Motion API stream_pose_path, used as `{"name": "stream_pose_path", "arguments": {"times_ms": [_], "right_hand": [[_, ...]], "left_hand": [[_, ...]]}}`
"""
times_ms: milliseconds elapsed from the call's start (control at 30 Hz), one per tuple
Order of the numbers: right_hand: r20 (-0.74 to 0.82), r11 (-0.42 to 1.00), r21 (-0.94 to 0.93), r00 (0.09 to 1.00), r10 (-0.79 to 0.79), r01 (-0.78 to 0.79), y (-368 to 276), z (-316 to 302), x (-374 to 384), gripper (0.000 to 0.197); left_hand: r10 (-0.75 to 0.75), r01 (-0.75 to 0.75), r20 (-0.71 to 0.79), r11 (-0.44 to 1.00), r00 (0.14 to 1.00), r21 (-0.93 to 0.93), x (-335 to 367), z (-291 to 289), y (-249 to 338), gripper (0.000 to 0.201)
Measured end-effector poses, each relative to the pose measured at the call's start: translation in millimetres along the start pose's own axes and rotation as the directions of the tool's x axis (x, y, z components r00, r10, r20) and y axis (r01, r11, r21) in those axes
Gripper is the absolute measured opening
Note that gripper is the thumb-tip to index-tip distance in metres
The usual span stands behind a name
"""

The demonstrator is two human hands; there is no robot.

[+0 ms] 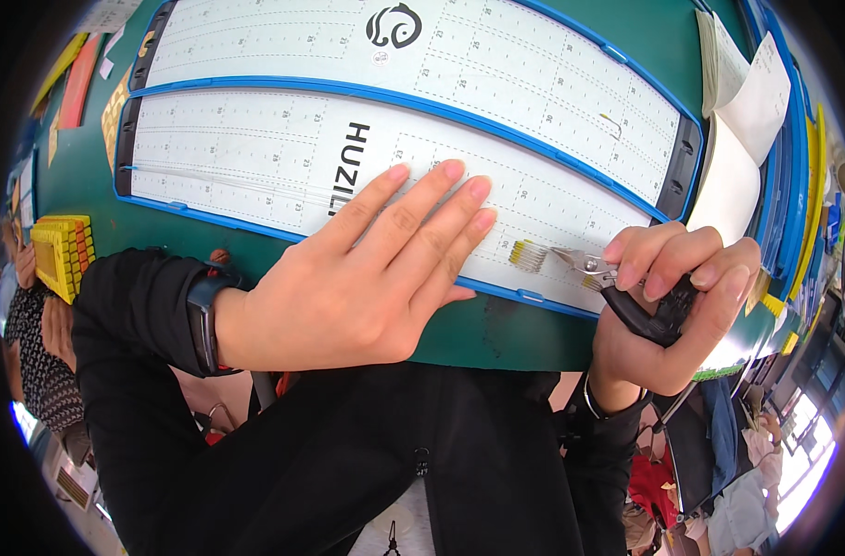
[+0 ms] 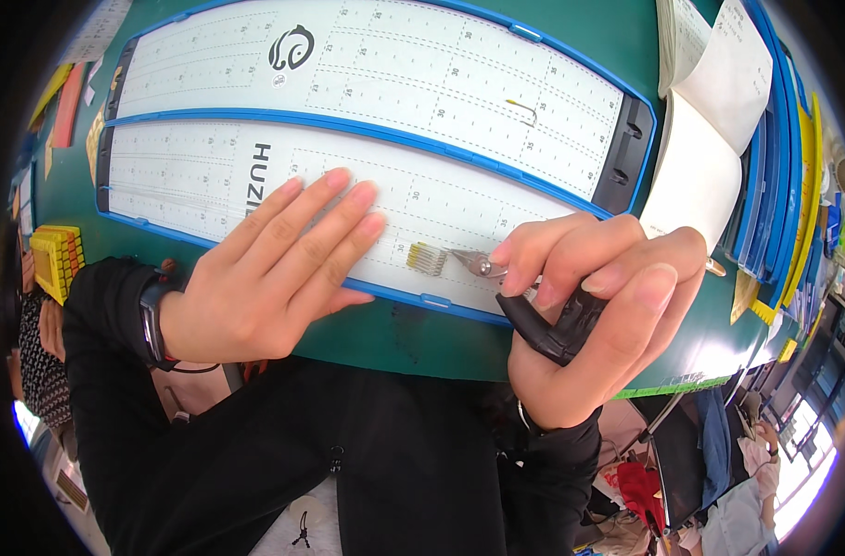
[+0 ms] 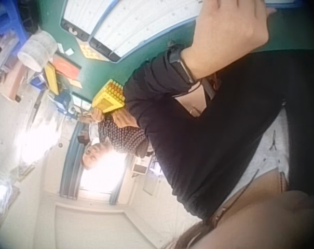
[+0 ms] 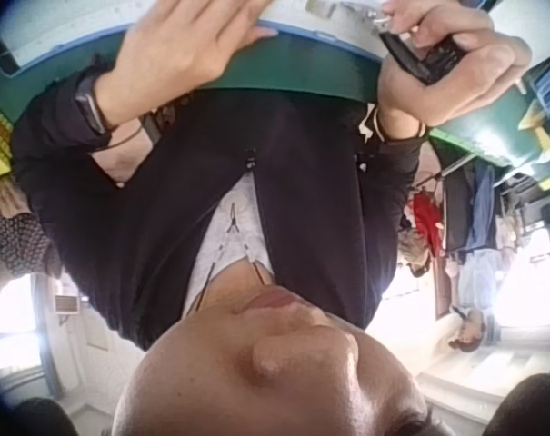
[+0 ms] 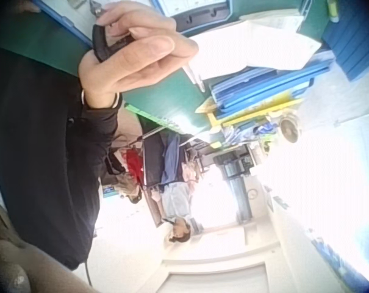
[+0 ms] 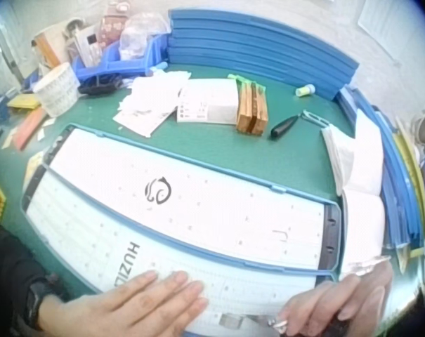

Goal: The recorder is assembling LED light fixtures by applying small components and using a handheld tool to secure elements on a panel.

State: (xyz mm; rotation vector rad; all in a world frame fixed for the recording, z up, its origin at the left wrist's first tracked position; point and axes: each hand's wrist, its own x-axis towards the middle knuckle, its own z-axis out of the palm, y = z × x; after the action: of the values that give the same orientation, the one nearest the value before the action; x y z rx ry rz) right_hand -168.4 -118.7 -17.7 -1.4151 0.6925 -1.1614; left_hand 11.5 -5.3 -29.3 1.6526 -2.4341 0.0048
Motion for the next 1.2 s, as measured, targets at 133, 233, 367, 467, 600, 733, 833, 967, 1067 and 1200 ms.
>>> {"name": "stream_pose_path", "arguments": {"times_ms": [133, 233, 367, 467, 600, 733, 833, 967, 1067, 1200], "right_hand": [[-0.022, 1.000, -0.010, 1.000, -0.003, 0.002, -0.4, 1.3, -2.0, 0.021], [-0.007, 1.000, -0.022, 1.000, -0.013, 0.013, -0.8, -0.1, -2.3, 0.021], [-0.018, 1.000, -0.017, 1.000, -0.006, 0.006, -0.8, -0.7, -2.9, 0.021], [-0.023, 1.000, 0.020, 0.999, 0.022, -0.021, -0.4, -3.6, -3.6, 0.026], [-0.023, 1.000, 0.010, 1.000, 0.008, -0.008, -1.2, -1.9, -3.6, 0.026], [-0.023, 1.000, 0.001, 1.000, 0.006, -0.006, -1.3, -1.7, -3.2, 0.026], [-0.025, 1.000, 0.000, 1.000, -0.002, 0.002, -0.8, -0.7, -3.7, 0.025], [-0.020, 0.999, -0.027, 1.000, -0.019, 0.018, -0.2, -4.0, -3.7, 0.025], [-0.040, 1.000, -0.007, 0.999, -0.014, 0.014, 0.4, -4.1, -2.8, 0.024], [-0.041, 0.999, -0.049, 0.999, -0.010, 0.008, 0.4, 1.3, -2.9, 0.022]], "left_hand": [[0.006, -0.006, -0.002, 1.000, 1.000, 0.005, -0.8, 0.1, 0.1, 0.054], [0.005, -0.005, -0.004, 1.000, 1.000, 0.011, -1.3, -0.5, 1.0, 0.055], [-0.003, 0.003, -0.024, 1.000, 1.000, 0.014, -1.5, 1.5, 1.3, 0.054], [-0.004, 0.005, -0.039, 1.000, 0.999, 0.029, -1.7, 2.6, 1.3, 0.053], [-0.006, 0.008, -0.042, 0.999, 0.999, 0.036, -1.6, 2.3, 1.0, 0.051], [-0.009, 0.012, -0.053, 0.999, 0.999, 0.039, -1.4, 3.3, 1.2, 0.051], [-0.015, 0.017, -0.053, 0.999, 0.998, 0.043, -2.9, 4.5, 1.9, 0.051], [0.006, -0.004, -0.021, 0.998, 1.000, 0.062, -3.4, 7.4, 2.3, 0.050], [0.013, -0.012, -0.011, 0.996, 1.000, 0.091, -3.7, 7.6, 3.0, 0.049], [0.012, -0.011, -0.011, 0.996, 1.000, 0.094, -3.7, 8.2, 3.6, 0.048]]}}
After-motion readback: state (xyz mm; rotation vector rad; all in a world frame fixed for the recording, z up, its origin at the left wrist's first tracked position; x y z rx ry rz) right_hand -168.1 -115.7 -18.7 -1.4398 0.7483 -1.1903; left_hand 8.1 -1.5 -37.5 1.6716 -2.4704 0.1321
